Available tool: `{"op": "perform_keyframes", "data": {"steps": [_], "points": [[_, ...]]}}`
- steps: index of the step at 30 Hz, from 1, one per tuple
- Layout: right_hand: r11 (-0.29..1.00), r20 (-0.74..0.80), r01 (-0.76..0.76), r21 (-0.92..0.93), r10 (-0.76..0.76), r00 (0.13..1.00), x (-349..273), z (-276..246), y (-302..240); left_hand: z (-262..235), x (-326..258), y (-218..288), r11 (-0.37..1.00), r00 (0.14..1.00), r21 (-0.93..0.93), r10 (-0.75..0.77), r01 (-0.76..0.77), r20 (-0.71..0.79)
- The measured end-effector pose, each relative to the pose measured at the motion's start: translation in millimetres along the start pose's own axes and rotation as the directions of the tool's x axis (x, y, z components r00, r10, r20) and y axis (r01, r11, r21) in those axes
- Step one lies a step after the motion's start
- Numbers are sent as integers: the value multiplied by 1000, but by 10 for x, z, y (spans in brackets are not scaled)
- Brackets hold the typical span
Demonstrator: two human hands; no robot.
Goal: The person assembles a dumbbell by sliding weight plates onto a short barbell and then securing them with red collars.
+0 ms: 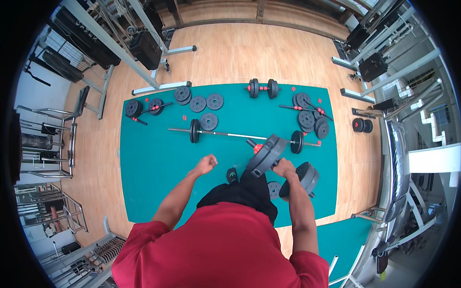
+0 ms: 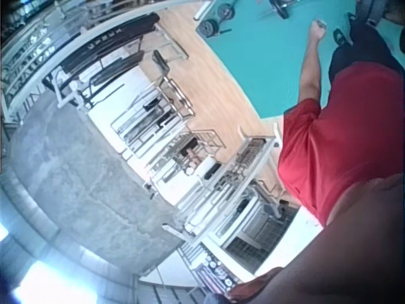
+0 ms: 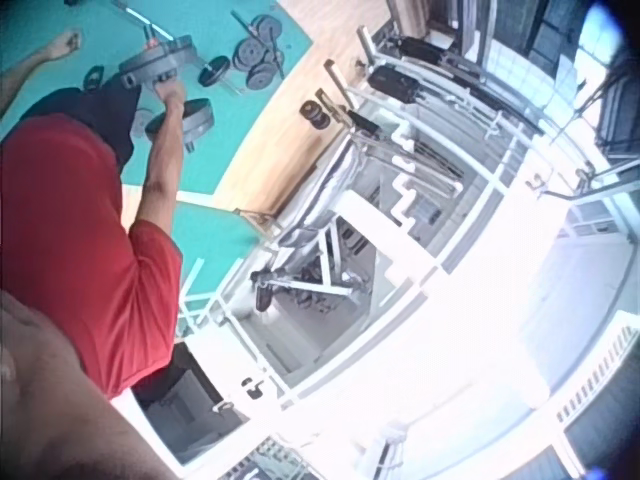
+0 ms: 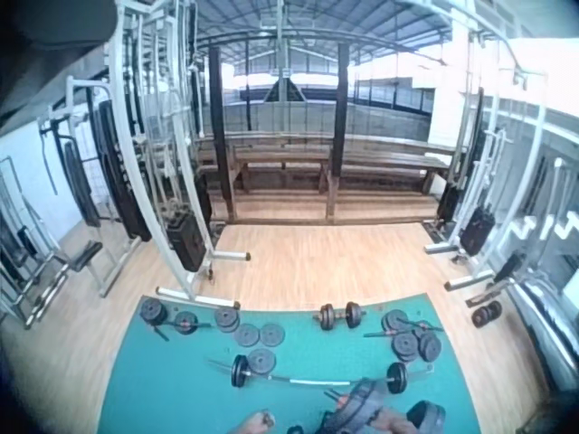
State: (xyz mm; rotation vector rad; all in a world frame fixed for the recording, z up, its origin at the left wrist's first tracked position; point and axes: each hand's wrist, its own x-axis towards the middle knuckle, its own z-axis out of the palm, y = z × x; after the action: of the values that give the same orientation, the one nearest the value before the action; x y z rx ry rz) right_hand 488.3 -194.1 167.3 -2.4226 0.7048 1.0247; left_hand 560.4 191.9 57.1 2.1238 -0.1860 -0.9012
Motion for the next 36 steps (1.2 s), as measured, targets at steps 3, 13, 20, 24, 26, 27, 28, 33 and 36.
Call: {"op": "perform_keyframes", "data": {"steps": [3,13,20,24,26,27,28,33,36], "points": [[993,24,75,-87,-73,997,427,-353,-327,-185,421,-264,994,993,-74,-85,79,-82],[942,176,274,-193,-241,954,1647,-1483,-1498,-1094,1070,581,931,772,-364,-237,8,-590],[896,150,375,-237,-347,926,2147,-2041,-2235,-1590,1422,928,847,694,-526,-333,-78,-638],[878,259,380,-290,-310,915,2540,-2339,-2711,-1715,1951,1127,816,812,-550,-194,-178,-551],[860,281,396,-322,-313,907,2716,-2480,-2951,-1803,2278,1258,792,849,-567,-124,-226,-513],[860,254,397,-321,-326,911,2825,-2554,-3082,-1879,2463,1326,784,861,-593,-163,-183,-482],[860,226,397,-320,-338,914,2944,-2618,-3210,-1959,2654,1394,775,871,-617,-202,-138,-449],[843,219,442,-305,-390,895,3117,-2936,-3769,-2355,3079,1765,455,920,-890,-361,28,-156],[842,185,445,-306,-406,895,3335,-2973,-4059,-2579,3303,1785,404,908,-915,-386,8,-163]]}}
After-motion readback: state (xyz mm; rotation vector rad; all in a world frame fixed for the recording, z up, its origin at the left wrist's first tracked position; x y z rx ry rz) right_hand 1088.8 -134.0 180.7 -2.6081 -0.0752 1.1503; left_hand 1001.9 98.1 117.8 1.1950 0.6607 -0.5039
